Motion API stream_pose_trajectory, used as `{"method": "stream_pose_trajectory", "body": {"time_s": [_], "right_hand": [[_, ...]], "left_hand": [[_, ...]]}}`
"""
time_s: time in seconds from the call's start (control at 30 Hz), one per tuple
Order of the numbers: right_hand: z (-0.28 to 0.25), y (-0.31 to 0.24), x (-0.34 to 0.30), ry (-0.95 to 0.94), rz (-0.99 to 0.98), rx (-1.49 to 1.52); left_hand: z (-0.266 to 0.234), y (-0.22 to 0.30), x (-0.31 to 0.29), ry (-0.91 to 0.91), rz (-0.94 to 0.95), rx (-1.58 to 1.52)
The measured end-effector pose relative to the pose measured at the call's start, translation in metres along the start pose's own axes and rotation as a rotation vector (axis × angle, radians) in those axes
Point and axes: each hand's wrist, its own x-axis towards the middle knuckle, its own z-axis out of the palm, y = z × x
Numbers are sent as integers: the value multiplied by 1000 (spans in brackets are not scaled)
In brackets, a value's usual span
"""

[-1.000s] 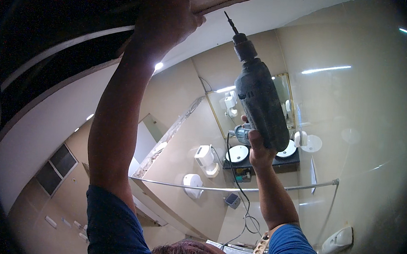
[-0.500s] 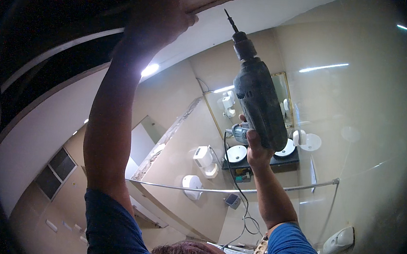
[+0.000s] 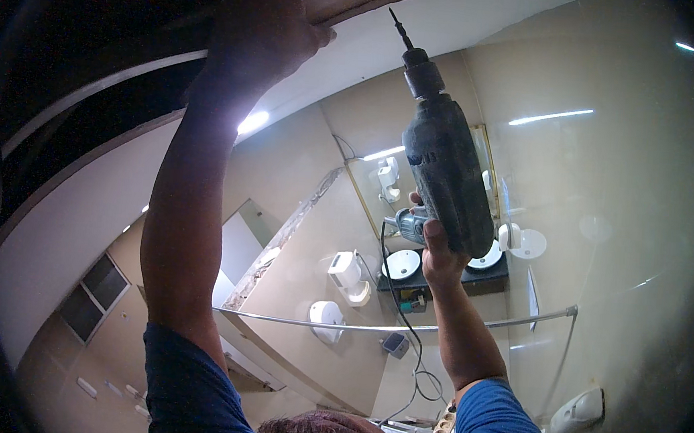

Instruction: The person uses a corded electric drill to drive screws into a ceiling or overhead structure. They repeatedly insert screws into the drill and drive them into the ceiling, working along a linear section.

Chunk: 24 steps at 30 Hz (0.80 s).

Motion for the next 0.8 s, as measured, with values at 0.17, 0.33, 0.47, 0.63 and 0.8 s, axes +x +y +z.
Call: {"method": "stream_pose_trajectory", "body": {"time_s": [0.17,0.33,0.47,0.63,0.8], "right_hand": [[0,4,1,-3,-11,19],[-5,11,2,-14,-64,-42],[-11,20,6,-48,-113,-101],[-12,27,9,-63,-221,-67],[-12,29,9,-79,-187,-108]], "left_hand": [[3,-1,0,36,24,-25],[6,-4,4,25,75,-4],[8,-5,6,-33,18,-25],[4,-7,5,-6,37,18],[4,-5,-1,49,78,33]]}}
